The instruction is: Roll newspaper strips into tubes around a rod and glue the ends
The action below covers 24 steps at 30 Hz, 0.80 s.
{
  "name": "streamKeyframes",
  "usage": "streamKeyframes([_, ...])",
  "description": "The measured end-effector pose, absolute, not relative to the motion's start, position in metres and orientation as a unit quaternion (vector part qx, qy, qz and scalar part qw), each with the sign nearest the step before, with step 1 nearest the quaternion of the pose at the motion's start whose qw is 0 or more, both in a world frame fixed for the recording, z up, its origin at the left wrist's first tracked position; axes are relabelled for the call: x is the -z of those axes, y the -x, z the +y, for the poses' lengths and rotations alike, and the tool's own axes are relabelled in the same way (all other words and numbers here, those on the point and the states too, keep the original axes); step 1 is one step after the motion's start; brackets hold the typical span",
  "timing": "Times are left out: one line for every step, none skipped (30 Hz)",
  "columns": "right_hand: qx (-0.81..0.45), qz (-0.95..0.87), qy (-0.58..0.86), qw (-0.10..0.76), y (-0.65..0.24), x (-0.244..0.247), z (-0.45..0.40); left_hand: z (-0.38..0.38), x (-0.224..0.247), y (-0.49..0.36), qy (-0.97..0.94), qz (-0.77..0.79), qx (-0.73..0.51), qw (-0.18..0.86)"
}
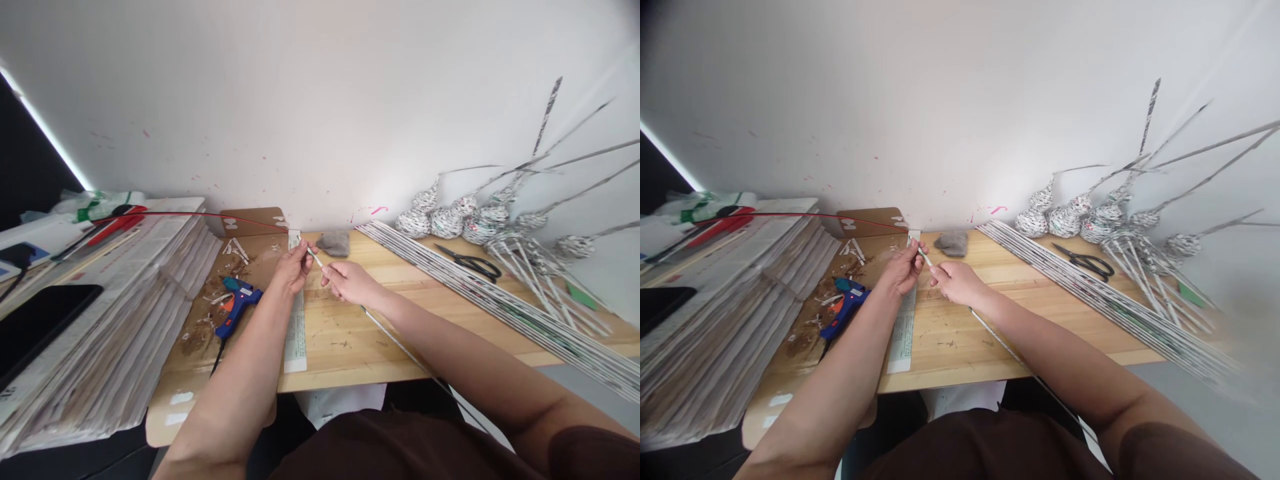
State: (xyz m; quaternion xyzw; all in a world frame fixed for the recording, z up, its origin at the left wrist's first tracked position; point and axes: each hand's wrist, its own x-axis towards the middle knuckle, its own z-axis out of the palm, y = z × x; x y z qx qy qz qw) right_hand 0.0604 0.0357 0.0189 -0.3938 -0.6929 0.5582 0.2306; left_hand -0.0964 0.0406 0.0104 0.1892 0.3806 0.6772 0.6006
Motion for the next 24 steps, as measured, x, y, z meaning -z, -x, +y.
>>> streamKeyframes([-0.562,-0.688,0.395,0.233,-0.058,-0.019,0.037,0.041,-0.011,0.097,-0.187,0.379,-0.680,0.600])
streamKeyframes([-0.587,-0.670,0.389,0.233,-0.057,-0.019,0.038,0.041,-0.011,0.097,-0.186,0.375,-0.681,0.600])
streamKeyframes([-0.628,-0.641,0.377,0.229,-0.056,-0.019,0.039,0.041,-0.011,0.098,-0.188,0.370,-0.682,0.602])
streamKeyframes([-0.673,-0.607,0.360,0.221,-0.056,-0.018,0.040,0.042,-0.010,0.099,-0.191,0.365,-0.682,0.603])
streamKeyframes([-0.711,-0.575,0.343,0.212,-0.057,-0.017,0.042,0.042,-0.010,0.099,-0.195,0.361,-0.683,0.605])
streamKeyframes([-0.737,-0.553,0.328,0.205,-0.057,-0.017,0.043,0.042,-0.010,0.100,-0.198,0.358,-0.682,0.606])
streamKeyframes([-0.752,-0.542,0.319,0.199,-0.058,-0.016,0.044,0.042,-0.009,0.100,-0.199,0.357,-0.683,0.606])
streamKeyframes([-0.757,-0.538,0.314,0.197,-0.058,-0.015,0.046,0.042,-0.009,0.100,-0.198,0.357,-0.683,0.606])
streamKeyframes([-0.757,-0.539,0.312,0.199,-0.059,-0.015,0.046,0.042,-0.009,0.100,-0.196,0.357,-0.685,0.605])
streamKeyframes([-0.755,-0.540,0.311,0.203,-0.059,-0.014,0.047,0.042,-0.009,0.101,-0.194,0.358,-0.685,0.604])
streamKeyframes([-0.753,-0.541,0.311,0.208,-0.059,-0.013,0.047,0.042,-0.009,0.101,-0.192,0.358,-0.686,0.604])
streamKeyframes([-0.752,-0.541,0.313,0.211,-0.058,-0.012,0.048,0.042,-0.009,0.101,-0.192,0.359,-0.685,0.604])
streamKeyframes([-0.749,-0.542,0.315,0.213,-0.058,-0.010,0.048,0.042,-0.009,0.100,-0.194,0.359,-0.684,0.604])
streamKeyframes([-0.747,-0.544,0.318,0.213,-0.058,-0.009,0.048,0.042,-0.009,0.100,-0.197,0.359,-0.683,0.605])
streamKeyframes([-0.744,-0.546,0.321,0.212,-0.059,-0.007,0.048,0.041,-0.009,0.100,-0.200,0.360,-0.681,0.606])
streamKeyframes([-0.740,-0.550,0.325,0.209,-0.059,-0.006,0.048,0.041,-0.010,0.099,-0.203,0.360,-0.680,0.606])
streamKeyframes([-0.736,-0.555,0.330,0.206,-0.059,-0.005,0.048,0.041,-0.010,0.099,-0.205,0.362,-0.678,0.605])
streamKeyframes([-0.728,-0.562,0.335,0.203,-0.060,-0.004,0.048,0.041,-0.010,0.099,-0.205,0.366,-0.677,0.604])
streamKeyframes([-0.719,-0.571,0.341,0.202,-0.060,-0.004,0.048,0.041,-0.010,0.098,-0.204,0.371,-0.676,0.603])
streamKeyframes([-0.708,-0.580,0.348,0.203,-0.060,-0.004,0.048,0.041,-0.010,0.098,-0.202,0.375,-0.675,0.603])
streamKeyframes([-0.698,-0.588,0.355,0.203,-0.060,-0.004,0.048,0.041,-0.010,0.098,-0.200,0.377,-0.675,0.602])
streamKeyframes([-0.691,-0.592,0.361,0.202,-0.061,-0.006,0.047,0.041,-0.010,0.098,-0.197,0.377,-0.676,0.602])
streamKeyframes([-0.689,-0.594,0.365,0.199,-0.061,-0.007,0.047,0.041,-0.010,0.098,-0.195,0.375,-0.677,0.603])
streamKeyframes([-0.690,-0.592,0.366,0.198,-0.061,-0.008,0.046,0.041,-0.009,0.098,-0.193,0.373,-0.678,0.604])
